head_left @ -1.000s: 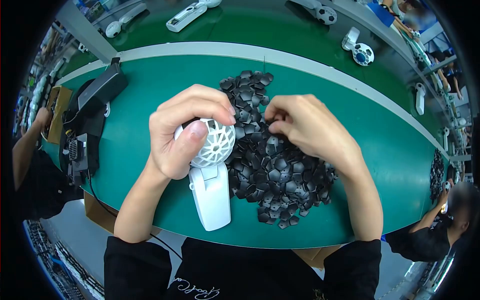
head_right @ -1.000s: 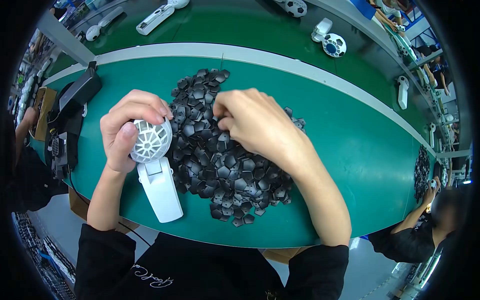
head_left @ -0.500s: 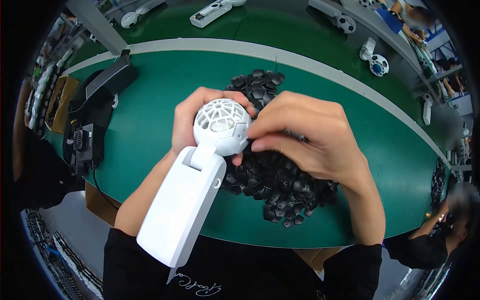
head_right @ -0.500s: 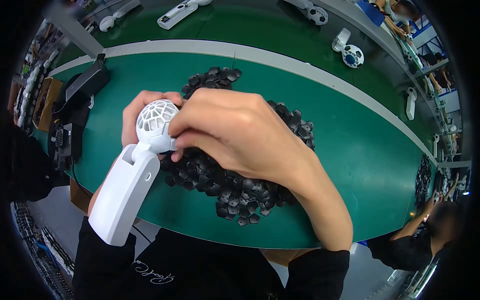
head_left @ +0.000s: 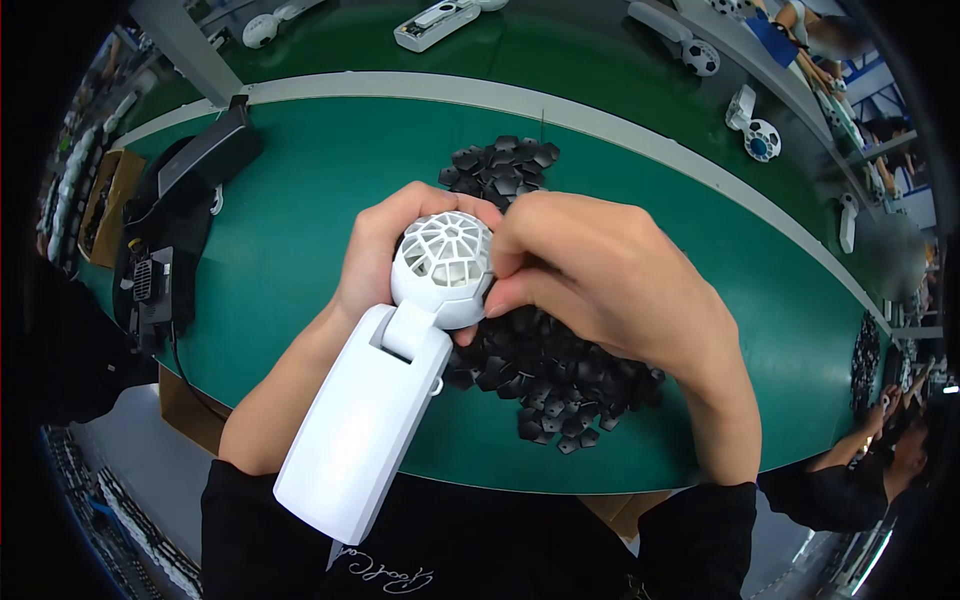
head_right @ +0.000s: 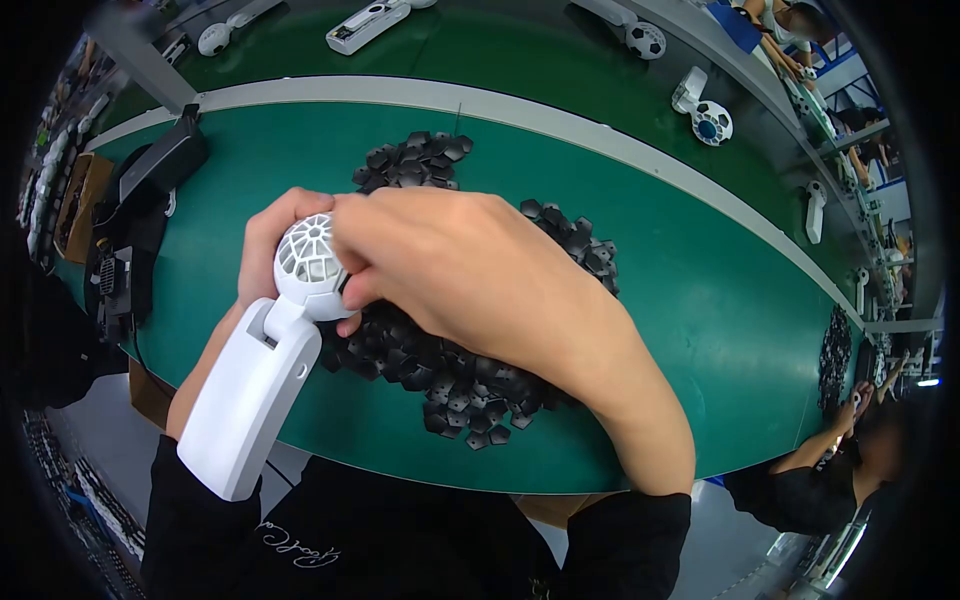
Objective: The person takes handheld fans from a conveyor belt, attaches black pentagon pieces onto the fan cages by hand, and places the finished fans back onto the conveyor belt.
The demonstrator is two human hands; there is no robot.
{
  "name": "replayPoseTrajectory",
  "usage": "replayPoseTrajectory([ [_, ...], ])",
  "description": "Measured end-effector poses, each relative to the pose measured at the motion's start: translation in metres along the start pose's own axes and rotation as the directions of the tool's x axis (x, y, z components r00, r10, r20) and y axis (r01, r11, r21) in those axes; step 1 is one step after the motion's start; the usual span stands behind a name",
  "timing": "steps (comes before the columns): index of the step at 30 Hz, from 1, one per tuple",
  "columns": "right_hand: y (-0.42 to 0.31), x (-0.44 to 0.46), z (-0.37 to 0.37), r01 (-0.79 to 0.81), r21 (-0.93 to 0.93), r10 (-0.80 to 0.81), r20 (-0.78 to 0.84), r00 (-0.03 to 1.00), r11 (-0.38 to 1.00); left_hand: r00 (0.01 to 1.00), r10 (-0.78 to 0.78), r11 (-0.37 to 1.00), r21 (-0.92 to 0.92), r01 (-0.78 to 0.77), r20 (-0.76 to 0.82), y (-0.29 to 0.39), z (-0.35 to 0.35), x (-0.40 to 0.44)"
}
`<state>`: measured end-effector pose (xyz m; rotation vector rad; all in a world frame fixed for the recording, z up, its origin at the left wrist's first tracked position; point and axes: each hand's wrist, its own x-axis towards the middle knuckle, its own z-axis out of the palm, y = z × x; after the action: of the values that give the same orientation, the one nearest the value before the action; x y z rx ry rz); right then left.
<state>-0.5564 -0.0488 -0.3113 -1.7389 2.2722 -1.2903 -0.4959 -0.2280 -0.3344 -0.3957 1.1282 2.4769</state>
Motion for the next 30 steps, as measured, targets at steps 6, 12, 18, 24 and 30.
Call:
replayPoseTrajectory([
  [6, -0.003, 0.002, 0.002, -0.075, -0.142, 0.071, -0.035, 0.997, 0.987, 0.972, 0.177, 0.968, 0.207, -0.143, -0.153, 0.009, 0.014, -0.01],
  [12, -0.011, 0.006, 0.016, -0.32, 0.709, 0.448, 0.006, 0.894, 0.629, 0.501, 0.855, 0.506, 0.428, -0.749, -0.134, 0.043, -0.002, 0.016],
  [18, 0.118, 0.047, -0.008, -0.412, 0.669, 0.668, -0.172, 0.724, 0.619, 0.248, 0.935, -0.079, 0.83, -0.552, 0.254, 0.031, -0.012, 0.009],
  [24, 0.203, 0.012, -0.079, -0.682, 0.002, 0.634, -0.369, 0.679, 0.731, 0.384, 0.694, -0.436, 0.78, -0.448, 0.609, 0.036, -0.032, -0.004],
  [30, 0.249, -0.12, -0.176, -0.965, -0.246, 0.6, -0.76, 0.251, 0.093, 0.461, 0.572, -0.488, 0.734, -0.473, 0.678, 0.029, -0.018, -0.008],
])
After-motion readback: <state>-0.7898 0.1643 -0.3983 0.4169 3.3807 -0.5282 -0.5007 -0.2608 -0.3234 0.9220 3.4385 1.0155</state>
